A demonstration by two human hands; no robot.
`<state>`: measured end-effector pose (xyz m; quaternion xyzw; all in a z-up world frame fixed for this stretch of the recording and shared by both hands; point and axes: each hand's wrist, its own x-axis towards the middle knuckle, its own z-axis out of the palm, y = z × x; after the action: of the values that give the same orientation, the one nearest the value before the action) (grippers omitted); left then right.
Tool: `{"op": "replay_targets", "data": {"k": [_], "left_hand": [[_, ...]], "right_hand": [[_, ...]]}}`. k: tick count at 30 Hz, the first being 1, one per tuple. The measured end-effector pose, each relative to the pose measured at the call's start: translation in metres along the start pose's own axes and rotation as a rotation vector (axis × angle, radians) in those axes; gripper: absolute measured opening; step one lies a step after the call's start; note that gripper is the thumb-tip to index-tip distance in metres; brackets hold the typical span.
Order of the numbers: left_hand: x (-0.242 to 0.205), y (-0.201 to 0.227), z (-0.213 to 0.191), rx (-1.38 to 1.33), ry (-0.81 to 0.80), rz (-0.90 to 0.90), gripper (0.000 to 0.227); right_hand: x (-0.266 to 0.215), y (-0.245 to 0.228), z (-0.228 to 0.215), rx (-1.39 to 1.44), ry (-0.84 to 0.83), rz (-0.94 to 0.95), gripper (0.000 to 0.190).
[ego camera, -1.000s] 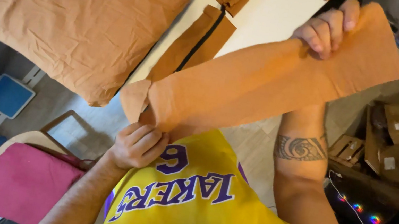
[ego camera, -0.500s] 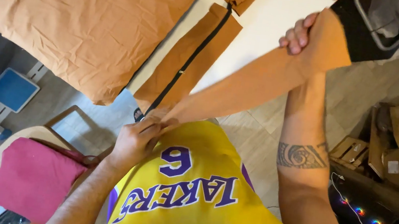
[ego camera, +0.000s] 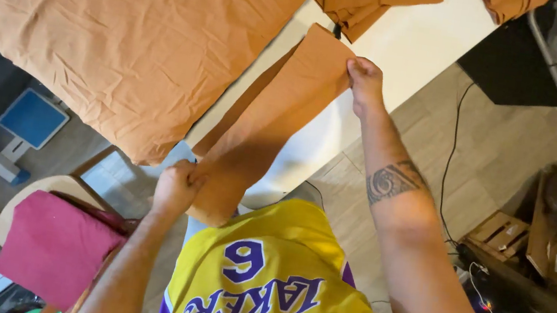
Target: Attaching a zipper to a fabric panel using an industrial sewing machine
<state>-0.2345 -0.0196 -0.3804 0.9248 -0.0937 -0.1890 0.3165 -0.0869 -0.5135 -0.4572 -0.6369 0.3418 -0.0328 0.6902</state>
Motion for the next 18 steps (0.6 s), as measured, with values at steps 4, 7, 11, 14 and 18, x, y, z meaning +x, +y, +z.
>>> {"op": "replay_targets", "data": {"k": [4, 7, 11, 14, 18], "left_hand": [[-0.007, 0.028, 0.031, -0.176, 0.170, -0.234, 0.055], [-0.036, 0.046, 0.032, -0.119, 0.066, -0.280, 0.052], [-0.074, 0.029, 0.057, -0.114, -0.053, -0.289, 0.041], [-0.078, 0.031, 0.055, -0.112, -0.074, -0.331, 0.040], [-0.057, 0.092, 0.001, -0.196, -0.041, -0.249, 0.039]], "right_hand": [[0.049, 0.046, 0.007, -0.467, 0.058, -0.217, 0.032], [0.065, 0.062, 0.017, -1.037, 0.107, -0.408, 0.022], [0.068, 0.070, 0.008, -1.169, 0.010, -0.400, 0.012], [0.042, 0.046, 0.010, -0.912, -0.034, -0.440, 0.009], [-0.032, -0.021, 0.018, -0.605, -0.151, -0.636, 0.017]]}}
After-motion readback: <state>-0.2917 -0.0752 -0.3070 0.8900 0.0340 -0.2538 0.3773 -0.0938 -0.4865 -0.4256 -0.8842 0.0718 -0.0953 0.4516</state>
